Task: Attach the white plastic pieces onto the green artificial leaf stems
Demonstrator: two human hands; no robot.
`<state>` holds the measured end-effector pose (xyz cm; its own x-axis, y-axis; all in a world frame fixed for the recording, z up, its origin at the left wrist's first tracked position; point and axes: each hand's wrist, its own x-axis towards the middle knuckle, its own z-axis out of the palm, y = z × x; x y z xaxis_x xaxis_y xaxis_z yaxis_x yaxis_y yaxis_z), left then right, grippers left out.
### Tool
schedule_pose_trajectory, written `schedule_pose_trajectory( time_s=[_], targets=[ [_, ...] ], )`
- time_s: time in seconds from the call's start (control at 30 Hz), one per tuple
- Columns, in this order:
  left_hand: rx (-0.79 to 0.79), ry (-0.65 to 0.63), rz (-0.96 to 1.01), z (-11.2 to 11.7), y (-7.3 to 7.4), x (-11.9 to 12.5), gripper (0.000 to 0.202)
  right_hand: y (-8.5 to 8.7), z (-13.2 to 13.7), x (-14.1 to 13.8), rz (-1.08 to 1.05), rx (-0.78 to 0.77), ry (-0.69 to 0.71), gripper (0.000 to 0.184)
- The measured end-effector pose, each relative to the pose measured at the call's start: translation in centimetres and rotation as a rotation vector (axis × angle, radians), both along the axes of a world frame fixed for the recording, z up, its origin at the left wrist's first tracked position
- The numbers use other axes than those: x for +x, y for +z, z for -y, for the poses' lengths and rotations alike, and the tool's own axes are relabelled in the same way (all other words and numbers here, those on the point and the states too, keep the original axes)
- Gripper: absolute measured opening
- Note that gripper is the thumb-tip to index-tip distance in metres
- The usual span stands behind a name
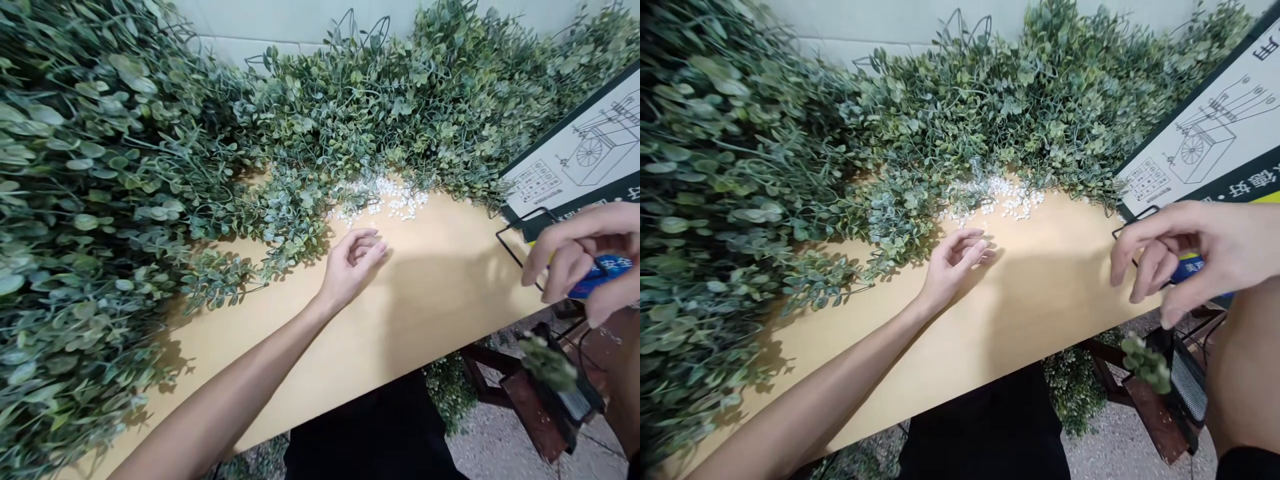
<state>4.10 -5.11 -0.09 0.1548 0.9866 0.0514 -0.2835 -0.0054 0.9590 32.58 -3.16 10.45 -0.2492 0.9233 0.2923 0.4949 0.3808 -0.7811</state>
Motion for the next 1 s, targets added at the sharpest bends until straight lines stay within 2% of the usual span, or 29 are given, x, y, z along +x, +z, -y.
schedule_pose_trajectory(
  time_s=[0.2,0.27,0.43,0.53,0.63,0.77,0.87,1.0],
  targets=[
    [-0.009,0.003,0.004,0.1,0.2,0.1,0.048,-1.0,-4.9,-1.5,0.363,0.112,0.001,0.022],
    [-0.011,-0.003,0.008,0.1,0.1,0.1,0.047,-1.9,-6.5,-1.5,0.525,0.150,0.008,0.021],
    [0.003,-0.015,0.022,-0.1,-0.2,0.0,0.046,-5.2,-10.2,-3.0,0.944,0.274,-0.072,0.044],
    [0.002,-0.021,0.034,-0.2,-0.3,0.0,0.045,-6.0,-11.4,-3.8,1.051,0.280,-0.087,0.041],
    [-0.008,-0.027,0.045,-0.3,-0.3,0.0,0.045,-5.5,-11.8,-3.9,0.908,0.325,-0.190,0.035],
    [-0.015,-0.023,0.045,-0.3,-0.2,0.0,0.046,-4.1,-11.9,-3.5,0.519,0.428,-0.342,0.027],
    [-0.024,-0.020,0.053,-0.3,-0.1,0.0,0.045,-3.7,-11.5,-3.7,0.306,0.528,-0.367,0.021],
    [-0.053,-0.025,0.112,-0.4,-0.2,-0.2,0.043,-4.4,-9.4,-5.2,0.249,0.797,-0.329,0.018]
  ],
)
